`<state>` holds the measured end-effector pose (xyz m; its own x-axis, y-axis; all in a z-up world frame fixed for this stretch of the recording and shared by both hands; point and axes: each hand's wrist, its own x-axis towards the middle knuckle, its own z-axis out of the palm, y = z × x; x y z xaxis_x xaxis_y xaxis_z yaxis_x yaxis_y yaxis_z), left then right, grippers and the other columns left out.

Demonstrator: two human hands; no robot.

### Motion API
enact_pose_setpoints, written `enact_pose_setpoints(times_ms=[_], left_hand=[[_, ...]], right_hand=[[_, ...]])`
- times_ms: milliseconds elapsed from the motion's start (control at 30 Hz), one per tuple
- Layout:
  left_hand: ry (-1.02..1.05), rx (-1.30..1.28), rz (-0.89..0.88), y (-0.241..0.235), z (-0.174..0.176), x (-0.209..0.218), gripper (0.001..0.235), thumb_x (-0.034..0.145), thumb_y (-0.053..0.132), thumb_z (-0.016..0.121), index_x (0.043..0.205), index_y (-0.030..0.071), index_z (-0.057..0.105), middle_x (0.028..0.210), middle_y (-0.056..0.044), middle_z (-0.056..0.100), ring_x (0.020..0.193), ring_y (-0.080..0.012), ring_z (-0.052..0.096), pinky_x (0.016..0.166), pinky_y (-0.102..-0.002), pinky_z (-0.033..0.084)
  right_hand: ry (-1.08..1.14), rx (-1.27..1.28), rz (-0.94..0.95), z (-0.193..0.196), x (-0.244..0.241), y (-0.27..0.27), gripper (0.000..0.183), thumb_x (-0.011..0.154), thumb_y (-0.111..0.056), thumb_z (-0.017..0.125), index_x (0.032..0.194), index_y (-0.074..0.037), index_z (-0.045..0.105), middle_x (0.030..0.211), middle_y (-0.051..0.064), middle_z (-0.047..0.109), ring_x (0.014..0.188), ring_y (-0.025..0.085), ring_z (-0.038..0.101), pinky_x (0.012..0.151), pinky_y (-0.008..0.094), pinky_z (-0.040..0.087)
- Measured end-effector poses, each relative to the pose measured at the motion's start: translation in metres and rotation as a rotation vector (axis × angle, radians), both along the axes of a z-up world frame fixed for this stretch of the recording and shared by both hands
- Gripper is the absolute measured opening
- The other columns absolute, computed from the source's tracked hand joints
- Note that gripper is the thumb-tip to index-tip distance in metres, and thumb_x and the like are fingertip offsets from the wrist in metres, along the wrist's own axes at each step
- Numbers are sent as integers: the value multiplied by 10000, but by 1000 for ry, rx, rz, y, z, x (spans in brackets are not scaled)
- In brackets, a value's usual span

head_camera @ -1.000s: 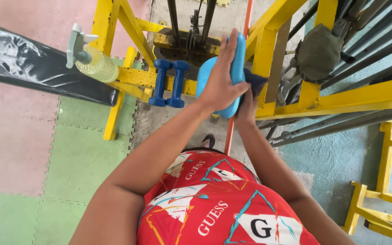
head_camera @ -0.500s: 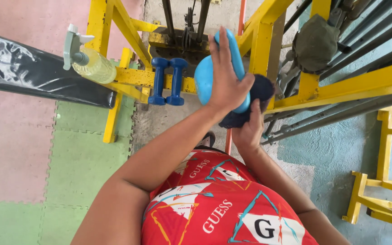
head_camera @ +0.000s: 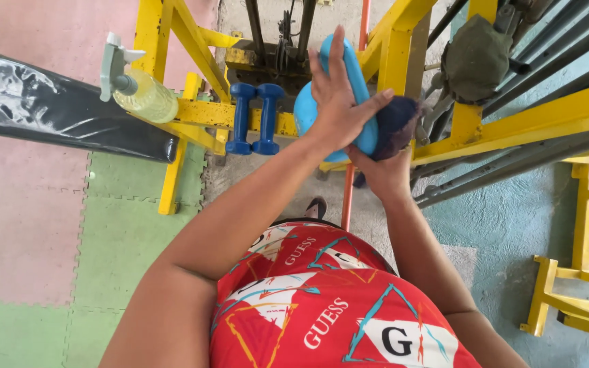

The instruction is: Cleaning and wiping down various gym weights, including dumbbells and kettlebells, with a spray and cloth.

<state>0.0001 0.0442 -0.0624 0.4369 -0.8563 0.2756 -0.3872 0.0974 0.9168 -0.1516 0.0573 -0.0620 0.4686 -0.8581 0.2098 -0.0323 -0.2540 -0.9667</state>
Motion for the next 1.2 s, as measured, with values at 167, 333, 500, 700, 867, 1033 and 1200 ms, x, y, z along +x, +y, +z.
enact_pose_setpoints(times_ms=[167,333,500,700,867,1033,1200], left_hand=[[55,62,98,-5,10,-14,1282,825,348,899,1627,219,-92,1625,-385,17,1543,-566,16,1200,-639,134],[302,279,293,-16,27,-33,1234,761,214,833,1624,145,-46,1591,-362,137,1426,-527,253,1158,-591,274],[390,153,278,-31,0,-32,1041,812,131,730,1590,-73,68,1373,-352,546,1246,-435,599,1023,-439,500],[193,249,-46,-36,9,-21,1001,855,249,809,1537,-73,150,1241,-310,648,1077,-378,694,892,-422,560],[138,468,-337,-24,56,-17,956,826,233,782,1573,31,220,1035,-240,729,800,-318,724,692,-433,556],[21,377,-546,-24,39,-13,896,797,203,800,1548,67,330,956,-177,740,684,-239,746,638,-389,576],[-114,222,-763,-36,34,-4,870,809,155,846,1539,88,379,978,-149,733,755,-214,718,676,-376,565]], right_hand=[[-35,173,-56,-12,5,4,574,852,24,782,1371,16,539,1241,89,670,1114,171,669,950,336,577],[-94,252,-95,-29,-2,13,498,836,43,767,1297,19,578,1166,65,687,1031,159,679,871,323,590],[-217,195,-109,-45,3,17,485,871,74,754,1320,32,577,1241,77,665,1133,169,653,987,343,563],[-237,57,-181,-43,21,37,693,880,0,775,1455,1,388,1360,107,556,1236,185,570,1074,355,491],[-30,-169,-190,-57,8,44,661,938,-112,801,1462,-7,412,1385,118,547,1253,216,549,1112,382,449],[65,-246,-186,-68,8,53,568,959,-162,797,1416,-9,497,1353,128,575,1240,255,564,1101,399,444],[45,-197,-188,-69,14,51,496,998,-171,761,1390,-5,506,1308,124,597,1196,253,582,1084,391,461]])
